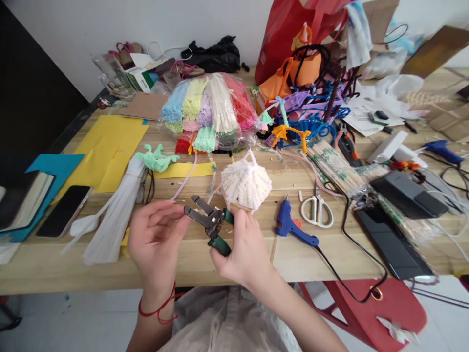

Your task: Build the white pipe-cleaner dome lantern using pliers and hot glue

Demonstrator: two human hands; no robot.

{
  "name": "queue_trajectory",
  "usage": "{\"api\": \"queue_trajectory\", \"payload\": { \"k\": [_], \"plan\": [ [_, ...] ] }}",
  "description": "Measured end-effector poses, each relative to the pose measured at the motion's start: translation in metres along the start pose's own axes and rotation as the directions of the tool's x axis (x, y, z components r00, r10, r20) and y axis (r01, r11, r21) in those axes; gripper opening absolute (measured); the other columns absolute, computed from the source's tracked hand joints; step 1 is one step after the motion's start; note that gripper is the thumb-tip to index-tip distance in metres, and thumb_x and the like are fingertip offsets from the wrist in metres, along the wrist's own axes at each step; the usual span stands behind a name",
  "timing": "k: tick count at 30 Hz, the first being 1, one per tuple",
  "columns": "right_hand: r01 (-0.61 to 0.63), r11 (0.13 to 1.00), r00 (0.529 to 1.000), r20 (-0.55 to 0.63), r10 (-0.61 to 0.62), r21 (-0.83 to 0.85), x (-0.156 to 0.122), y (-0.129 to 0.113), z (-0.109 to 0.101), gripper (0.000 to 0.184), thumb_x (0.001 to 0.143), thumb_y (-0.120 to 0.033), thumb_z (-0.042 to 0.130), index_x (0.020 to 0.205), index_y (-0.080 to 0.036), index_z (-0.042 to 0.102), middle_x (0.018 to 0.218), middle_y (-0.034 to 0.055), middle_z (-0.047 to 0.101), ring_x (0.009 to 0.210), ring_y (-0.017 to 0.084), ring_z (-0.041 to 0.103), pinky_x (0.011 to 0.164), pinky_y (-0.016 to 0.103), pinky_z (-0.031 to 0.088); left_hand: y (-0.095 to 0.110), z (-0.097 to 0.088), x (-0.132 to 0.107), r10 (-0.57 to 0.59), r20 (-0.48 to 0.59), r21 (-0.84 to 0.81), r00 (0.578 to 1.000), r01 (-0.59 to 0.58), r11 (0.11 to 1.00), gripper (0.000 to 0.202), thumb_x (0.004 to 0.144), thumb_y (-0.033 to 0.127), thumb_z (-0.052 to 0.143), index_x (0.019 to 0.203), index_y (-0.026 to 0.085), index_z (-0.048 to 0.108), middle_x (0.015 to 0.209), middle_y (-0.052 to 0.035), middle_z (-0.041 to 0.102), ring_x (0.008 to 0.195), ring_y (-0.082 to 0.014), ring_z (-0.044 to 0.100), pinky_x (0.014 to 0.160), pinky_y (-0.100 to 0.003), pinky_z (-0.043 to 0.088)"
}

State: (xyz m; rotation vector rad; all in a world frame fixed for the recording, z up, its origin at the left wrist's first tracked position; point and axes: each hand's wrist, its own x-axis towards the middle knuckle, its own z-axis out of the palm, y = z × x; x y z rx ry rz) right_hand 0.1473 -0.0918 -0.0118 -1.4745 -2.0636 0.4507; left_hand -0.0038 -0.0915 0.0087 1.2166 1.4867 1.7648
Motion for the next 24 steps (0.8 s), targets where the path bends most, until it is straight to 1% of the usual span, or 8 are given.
{"api": "queue_trajectory", "payload": {
  "k": [2, 5, 11, 16, 19, 21, 22, 24],
  "plan": [
    [0.002, 1.0, 1.0, -0.001, -0.002, 0.008, 0.003, -0.002, -0.001, 0.044, 0.066, -0.026, 0.053, 0.108, -0.018, 0.041, 0.086, 0.0075, 0.057, 0.075, 0.025, 0.058, 0.067, 0.038, 0.051, 0.001, 0.001, -0.002, -0.035, 0.026, -0.008, 0.999, 0.035, 0.999, 0.027, 0.079, 0.019, 0.077, 0.101, 0.022, 0.062, 0.088, 0.0, 0.072, 0.079, -0.0145, 0.073, 0.071, -0.026, 0.062],
    [0.006, 1.0, 1.0, -0.001, -0.006, 0.017, 0.004, -0.003, -0.001, 0.046, 0.065, -0.026, 0.053, 0.109, -0.018, 0.041, 0.087, 0.0072, 0.057, 0.076, 0.025, 0.058, 0.068, 0.038, 0.051, 0.0, 0.003, -0.004, -0.075, 0.053, -0.043, 0.996, 0.078, 0.996, 0.025, 0.08, 0.022, 0.076, 0.1, 0.022, 0.062, 0.092, -0.0012, 0.072, 0.081, -0.0146, 0.073, 0.074, -0.027, 0.063],
    [0.003, 0.999, 1.0, 0.008, -0.003, 0.048, 0.004, -0.006, -0.002, 0.045, 0.066, -0.026, 0.053, 0.109, -0.019, 0.042, 0.088, 0.0078, 0.059, 0.076, 0.025, 0.058, 0.068, 0.038, 0.05, -0.001, 0.004, -0.006, -0.096, 0.077, -0.074, 0.992, 0.102, 0.992, 0.024, 0.081, 0.02, 0.074, 0.101, 0.023, 0.061, 0.092, -0.0007, 0.071, 0.079, -0.0135, 0.071, 0.074, -0.026, 0.062],
    [-0.054, 0.993, 0.998, 0.035, 0.051, 0.105, 0.006, -0.009, -0.003, 0.03, 0.065, -0.026, 0.052, 0.092, -0.022, 0.039, 0.074, 0.0014, 0.053, 0.064, 0.02, 0.053, 0.059, 0.031, 0.044, 0.0, 0.006, -0.008, -0.12, 0.11, -0.068, 0.987, 0.127, 0.99, 0.023, 0.082, 0.026, 0.073, 0.101, 0.023, 0.06, 0.091, -0.0018, 0.07, 0.081, -0.0151, 0.071, 0.075, -0.028, 0.062],
    [-0.102, 0.983, 0.993, 0.08, 0.091, 0.153, 0.007, -0.01, -0.004, 0.027, 0.063, -0.026, 0.052, 0.086, -0.024, 0.036, 0.07, -0.0014, 0.049, 0.059, 0.017, 0.048, 0.057, 0.029, 0.039, -0.003, 0.005, -0.007, -0.142, 0.138, -0.144, 0.98, 0.162, 0.976, 0.025, 0.082, 0.027, 0.074, 0.102, 0.025, 0.06, 0.093, -0.0009, 0.069, 0.082, -0.0137, 0.07, 0.076, -0.026, 0.061],
    [-0.143, 0.967, 0.983, 0.141, 0.114, 0.212, 0.007, -0.01, -0.005, 0.028, 0.063, -0.025, 0.053, 0.086, -0.024, 0.038, 0.068, -0.0031, 0.046, 0.057, 0.015, 0.044, 0.056, 0.028, 0.036, -0.007, 0.002, -0.003, -0.191, 0.206, -0.225, 0.96, 0.236, 0.945, 0.03, 0.08, 0.028, 0.075, 0.106, 0.026, 0.06, 0.101, -0.0021, 0.069, 0.08, -0.0127, 0.068, 0.071, -0.024, 0.06],
    [-0.164, 0.953, 0.975, 0.188, 0.118, 0.253, 0.007, -0.011, -0.006, 0.027, 0.062, -0.024, 0.053, 0.086, -0.024, 0.039, 0.067, -0.004, 0.046, 0.056, 0.015, 0.042, 0.056, 0.027, 0.035, -0.009, 0.001, 0.0, -0.223, 0.262, -0.257, 0.939, 0.29, 0.922, 0.034, 0.079, 0.029, 0.075, 0.109, 0.027, 0.059, 0.105, -0.0034, 0.068, 0.078, -0.0123, 0.067, 0.068, -0.024, 0.059],
    [-0.217, 0.914, 0.948, 0.299, 0.112, 0.343, 0.008, -0.011, -0.006, 0.026, 0.062, -0.022, 0.054, 0.085, -0.023, 0.042, 0.065, -0.0055, 0.044, 0.055, 0.013, 0.04, 0.055, 0.026, 0.033, -0.013, -0.003, 0.007, -0.277, 0.398, -0.286, 0.875, 0.405, 0.868, 0.041, 0.077, 0.032, 0.076, 0.113, 0.026, 0.058, 0.109, -0.0058, 0.068, 0.07, -0.0113, 0.064, 0.059, -0.023, 0.057]
  ]
}}
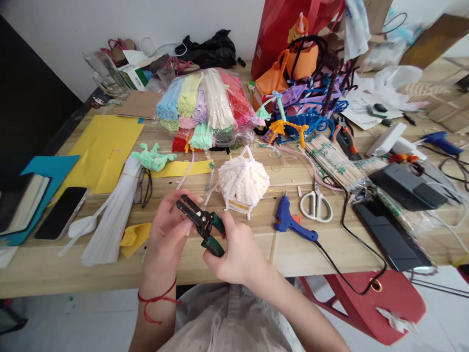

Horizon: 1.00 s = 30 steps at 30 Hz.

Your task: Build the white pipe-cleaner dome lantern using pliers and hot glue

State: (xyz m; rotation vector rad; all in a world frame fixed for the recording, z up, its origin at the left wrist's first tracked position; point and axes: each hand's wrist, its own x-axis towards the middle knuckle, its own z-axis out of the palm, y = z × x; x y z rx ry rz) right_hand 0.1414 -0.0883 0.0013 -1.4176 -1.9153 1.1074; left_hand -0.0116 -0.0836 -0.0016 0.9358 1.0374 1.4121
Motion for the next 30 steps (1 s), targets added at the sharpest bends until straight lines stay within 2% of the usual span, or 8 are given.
{"api": "queue_trajectory", "payload": {
  "k": [5, 14, 17, 20, 22, 25, 28, 30],
  "plan": [
    [-0.094, 0.983, 0.983, 0.172, 0.067, 0.159, 0.001, -0.001, 0.0, 0.021, 0.062, -0.018, 0.056, 0.079, -0.023, 0.044, 0.061, -0.0073, 0.042, 0.055, 0.011, 0.036, 0.053, 0.024, 0.028, 0.002, -0.013, 0.014, -0.179, 0.226, -0.053, 0.958, 0.196, 0.979, 0.047, 0.07, 0.037, 0.078, 0.109, 0.022, 0.056, 0.084, -0.0019, 0.065, 0.05, -0.0075, 0.052, 0.048, -0.023, 0.049],
    [-0.162, 0.938, 0.974, 0.204, 0.102, 0.305, 0.003, 0.003, 0.006, 0.019, 0.061, -0.014, 0.055, 0.079, -0.019, 0.05, 0.065, -0.0056, 0.044, 0.06, 0.011, 0.038, 0.056, 0.024, 0.028, -0.006, -0.018, 0.016, -0.266, 0.213, -0.159, 0.94, 0.302, 0.94, 0.047, 0.067, 0.035, 0.085, 0.102, 0.023, 0.057, 0.079, 0.0007, 0.066, 0.054, -0.0075, 0.053, 0.048, -0.019, 0.044],
    [-0.248, 0.857, 0.939, 0.331, 0.097, 0.452, 0.006, 0.007, 0.006, 0.015, 0.063, -0.017, 0.056, 0.076, -0.019, 0.049, 0.066, -0.0055, 0.044, 0.062, 0.01, 0.038, 0.058, 0.024, 0.03, -0.007, -0.024, 0.018, -0.296, 0.209, -0.133, 0.932, 0.326, 0.936, 0.049, 0.065, 0.035, 0.088, 0.101, 0.022, 0.057, 0.08, 0.0008, 0.067, 0.051, -0.0068, 0.053, 0.047, -0.02, 0.045],
    [-0.393, 0.711, 0.865, 0.496, 0.071, 0.583, 0.009, 0.009, 0.006, 0.016, 0.063, -0.024, 0.061, 0.072, -0.019, 0.048, 0.061, -0.0069, 0.04, 0.059, 0.01, 0.035, 0.055, 0.025, 0.027, -0.008, -0.032, 0.022, -0.34, 0.229, -0.081, 0.912, 0.366, 0.927, 0.049, 0.063, 0.035, 0.089, 0.097, 0.022, 0.056, 0.079, 0.0027, 0.065, 0.045, -0.0046, 0.05, 0.044, -0.019, 0.043],
    [-0.429, 0.675, 0.847, 0.527, 0.069, 0.6, 0.01, 0.01, 0.007, 0.017, 0.061, -0.024, 0.062, 0.07, -0.019, 0.048, 0.059, -0.0076, 0.04, 0.058, 0.009, 0.034, 0.055, 0.025, 0.025, -0.008, -0.037, 0.027, -0.354, 0.236, -0.044, 0.905, 0.373, 0.927, 0.051, 0.061, 0.035, 0.09, 0.096, 0.021, 0.056, 0.076, 0.0033, 0.064, 0.045, -0.0051, 0.051, 0.043, -0.019, 0.043],
    [-0.439, 0.669, 0.844, 0.531, 0.078, 0.6, 0.01, 0.012, 0.007, 0.017, 0.059, -0.023, 0.061, 0.07, -0.019, 0.049, 0.058, -0.0076, 0.041, 0.057, 0.009, 0.035, 0.054, 0.024, 0.026, -0.01, -0.044, 0.034, -0.336, 0.196, 0.011, 0.921, 0.341, 0.94, 0.052, 0.058, 0.035, 0.091, 0.095, 0.02, 0.056, 0.072, 0.0028, 0.065, 0.051, -0.0074, 0.055, 0.046, -0.019, 0.045],
    [-0.451, 0.669, 0.83, 0.552, 0.072, 0.591, 0.008, 0.016, 0.005, 0.017, 0.06, -0.025, 0.06, 0.073, -0.019, 0.049, 0.059, -0.0066, 0.044, 0.057, 0.01, 0.039, 0.054, 0.025, 0.029, -0.013, -0.054, 0.04, -0.254, 0.092, 0.054, 0.963, 0.25, 0.967, 0.047, 0.061, 0.035, 0.089, 0.092, 0.019, 0.058, 0.071, 0.0032, 0.064, 0.054, -0.0077, 0.055, 0.051, -0.02, 0.047],
    [-0.418, 0.746, 0.846, 0.522, 0.111, 0.518, 0.007, 0.018, 0.004, 0.017, 0.064, -0.027, 0.059, 0.075, -0.019, 0.049, 0.064, -0.0048, 0.045, 0.062, 0.012, 0.042, 0.058, 0.025, 0.034, -0.017, -0.061, 0.041, -0.157, -0.017, 0.133, 0.987, 0.158, 0.978, 0.043, 0.064, 0.034, 0.087, 0.093, 0.019, 0.059, 0.073, 0.0026, 0.065, 0.059, -0.0092, 0.058, 0.058, -0.022, 0.05]
  ]
}}
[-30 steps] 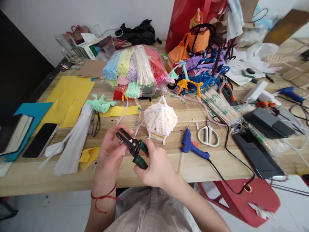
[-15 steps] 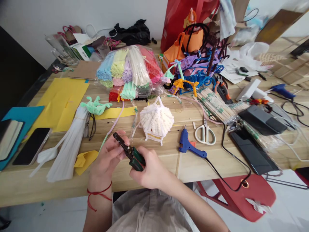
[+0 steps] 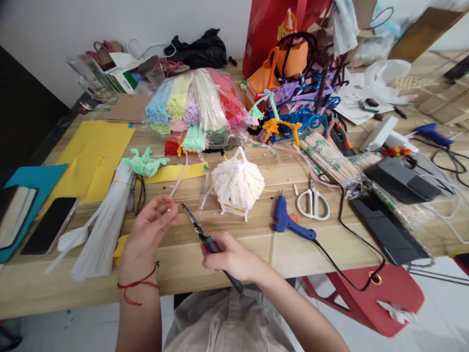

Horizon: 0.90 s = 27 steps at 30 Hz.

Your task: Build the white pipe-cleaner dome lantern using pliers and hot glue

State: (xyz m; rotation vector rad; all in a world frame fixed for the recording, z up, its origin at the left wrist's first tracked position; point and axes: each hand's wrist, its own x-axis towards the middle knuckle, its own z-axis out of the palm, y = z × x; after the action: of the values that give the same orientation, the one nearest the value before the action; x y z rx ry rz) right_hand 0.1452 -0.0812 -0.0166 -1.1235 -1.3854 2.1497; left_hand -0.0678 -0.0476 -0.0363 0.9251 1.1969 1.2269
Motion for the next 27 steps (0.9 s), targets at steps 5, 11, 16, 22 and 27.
{"api": "queue_trajectory", "payload": {
  "k": [5, 11, 16, 22, 27],
  "plan": [
    [-0.143, 0.74, 0.922, -0.361, -0.143, -0.657, 0.008, 0.016, 0.012, 0.032, 0.068, -0.029, 0.063, 0.096, -0.016, 0.055, 0.089, 0.008, 0.06, 0.083, 0.025, 0.054, 0.078, 0.039, 0.044, -0.007, -0.005, -0.001, 0.414, -0.191, 0.476, 0.89, -0.285, 0.832, 0.026, 0.078, 0.027, 0.077, 0.099, 0.021, 0.064, 0.089, -0.0009, 0.069, 0.091, -0.0147, 0.066, 0.091, -0.03, 0.051],
    [-0.208, 0.343, 0.817, -0.355, -0.454, -0.916, 0.03, 0.052, 0.03, 0.068, 0.069, -0.037, 0.074, 0.126, -0.005, 0.055, 0.114, 0.0208, 0.06, 0.105, 0.037, 0.053, 0.102, 0.057, 0.039, -0.004, 0.007, -0.006, 0.516, -0.224, 0.462, 0.827, -0.376, 0.803, 0.019, 0.08, 0.02, 0.076, 0.096, 0.02, 0.066, 0.089, -0.001, 0.072, 0.086, -0.012, 0.07, 0.085, -0.025, 0.056],
    [-0.085, 0.378, 0.784, -0.296, -0.546, -0.922, 0.024, 0.058, 0.029, 0.071, 0.08, -0.041, 0.072, 0.136, -0.005, 0.048, 0.125, 0.0218, 0.056, 0.115, 0.037, 0.05, 0.103, 0.057, 0.042, -0.008, 0.016, -0.008, 0.465, -0.211, 0.41, 0.86, -0.353, 0.841, 0.021, 0.078, 0.018, 0.077, 0.096, 0.019, 0.066, 0.088, -0.0013, 0.075, 0.083, -0.0125, 0.073, 0.083, -0.024, 0.059],
    [0.048, 0.491, 0.666, -0.338, -0.665, -0.87, -0.028, 0.055, -0.016, 0.037, 0.084, -0.003, 0.046, 0.117, -0.019, 0.052, 0.118, 0.0126, 0.056, 0.111, 0.026, 0.055, 0.096, 0.043, 0.051, -0.013, 0.016, -0.01, 0.417, -0.207, 0.411, 0.885, -0.308, 0.858, 0.024, 0.075, 0.017, 0.079, 0.096, 0.019, 0.066, 0.086, -0.0006, 0.074, 0.082, -0.0112, 0.073, 0.082, -0.021, 0.06],
    [-0.337, 0.339, 0.629, -0.478, -0.613, -0.878, -0.066, 0.075, -0.085, 0.056, 0.072, 0.006, 0.04, 0.122, -0.018, 0.052, 0.124, 0.0152, 0.054, 0.117, 0.035, 0.049, 0.098, 0.056, 0.047, -0.014, 0.019, -0.009, 0.384, -0.204, 0.364, 0.901, -0.294, 0.884, 0.031, 0.072, 0.014, 0.08, 0.099, 0.019, 0.065, 0.083, -0.0001, 0.074, 0.078, -0.0117, 0.072, 0.079, -0.022, 0.061]
  ]
}}
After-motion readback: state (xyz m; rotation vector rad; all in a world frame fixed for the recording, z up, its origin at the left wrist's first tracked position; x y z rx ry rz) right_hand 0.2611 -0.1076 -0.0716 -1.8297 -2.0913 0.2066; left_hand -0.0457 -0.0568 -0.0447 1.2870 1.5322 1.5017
